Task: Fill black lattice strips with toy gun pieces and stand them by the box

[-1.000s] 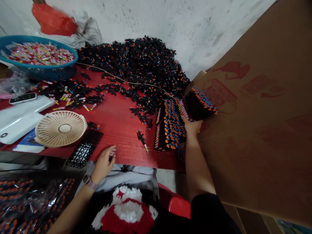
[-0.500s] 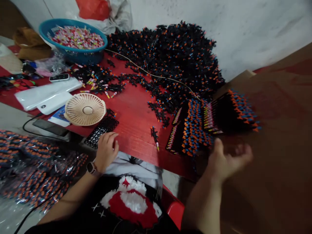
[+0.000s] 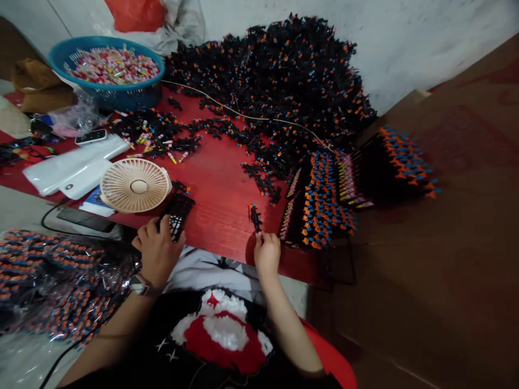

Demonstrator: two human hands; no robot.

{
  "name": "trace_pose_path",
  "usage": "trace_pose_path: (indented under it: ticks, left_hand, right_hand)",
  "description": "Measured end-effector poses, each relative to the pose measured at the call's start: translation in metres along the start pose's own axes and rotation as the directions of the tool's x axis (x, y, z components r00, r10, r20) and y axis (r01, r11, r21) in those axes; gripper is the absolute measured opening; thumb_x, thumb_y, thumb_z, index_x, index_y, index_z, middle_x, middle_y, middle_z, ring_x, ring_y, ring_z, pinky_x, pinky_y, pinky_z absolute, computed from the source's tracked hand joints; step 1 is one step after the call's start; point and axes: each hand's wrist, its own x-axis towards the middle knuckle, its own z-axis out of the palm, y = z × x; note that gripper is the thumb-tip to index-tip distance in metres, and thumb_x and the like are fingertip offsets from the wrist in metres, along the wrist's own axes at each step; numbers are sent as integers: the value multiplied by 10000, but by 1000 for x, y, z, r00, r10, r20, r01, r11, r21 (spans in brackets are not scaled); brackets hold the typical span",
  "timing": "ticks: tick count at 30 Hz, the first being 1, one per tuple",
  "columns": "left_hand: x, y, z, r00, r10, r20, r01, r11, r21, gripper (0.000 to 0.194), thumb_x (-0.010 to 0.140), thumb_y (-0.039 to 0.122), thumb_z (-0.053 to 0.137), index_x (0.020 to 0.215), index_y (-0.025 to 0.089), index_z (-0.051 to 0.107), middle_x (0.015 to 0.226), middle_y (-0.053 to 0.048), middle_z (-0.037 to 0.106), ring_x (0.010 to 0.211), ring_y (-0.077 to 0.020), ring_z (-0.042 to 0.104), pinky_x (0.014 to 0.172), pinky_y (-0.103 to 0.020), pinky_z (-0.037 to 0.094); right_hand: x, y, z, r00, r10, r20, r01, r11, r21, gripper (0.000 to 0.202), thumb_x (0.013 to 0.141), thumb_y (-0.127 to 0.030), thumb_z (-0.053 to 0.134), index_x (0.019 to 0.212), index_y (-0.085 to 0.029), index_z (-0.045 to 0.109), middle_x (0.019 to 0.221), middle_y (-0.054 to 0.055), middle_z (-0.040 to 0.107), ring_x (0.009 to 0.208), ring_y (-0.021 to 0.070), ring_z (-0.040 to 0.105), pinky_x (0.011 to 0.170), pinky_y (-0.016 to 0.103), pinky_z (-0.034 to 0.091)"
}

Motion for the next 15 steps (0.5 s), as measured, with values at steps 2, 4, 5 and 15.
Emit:
trace_pose_path:
  ticks: [2, 4, 5, 15]
  left_hand:
    - [-11, 12, 2, 998, 62, 1, -62, 998, -33, 597, 1022, 515, 650, 1533, 208, 657, 1452, -228, 589, 1250, -448, 559, 1026, -601, 495]
    - [-24, 28, 11, 987, 156, 43, -152, 985, -82, 563, 1033, 529, 655, 1522, 251, 684, 1408, -208, 580, 1205, -413, 581, 1007, -563, 519]
    - [-31, 35, 18, 978, 197, 68, -188, 975, -115, 566, 1037, 539, 656, 1517, 241, 690, 1388, -205, 574, 1186, -400, 593, 1003, -551, 533]
    - [-36, 43, 68, 815, 577, -56, -563, 764, -317, 462, 1104, 367, 566, 1512, 165, 649, 1600, -207, 564, 1496, -396, 519, 1284, -616, 429]
  right_hand:
    - [5, -6, 1, 998, 55, 11, -55, 997, 56, 396, 1110, -365, 448, 1132, -131, 767, 1068, 203, 739, 1010, 331, 684, 973, 472, 569]
    - [8, -16, 2, 996, 81, 27, -84, 985, 148, 369, 1086, -346, 461, 1163, -129, 749, 1096, 213, 754, 1017, 328, 704, 965, 458, 577]
    - [9, -22, 2, 997, 67, 40, -74, 976, 205, 368, 1082, -351, 461, 1171, -134, 744, 1111, 213, 761, 1030, 326, 713, 971, 455, 580]
    - [32, -97, 29, 889, -361, 282, 2, 619, 786, 321, 1079, -488, 564, 1178, -239, 741, 1149, 88, 837, 1095, 265, 805, 1027, 389, 625]
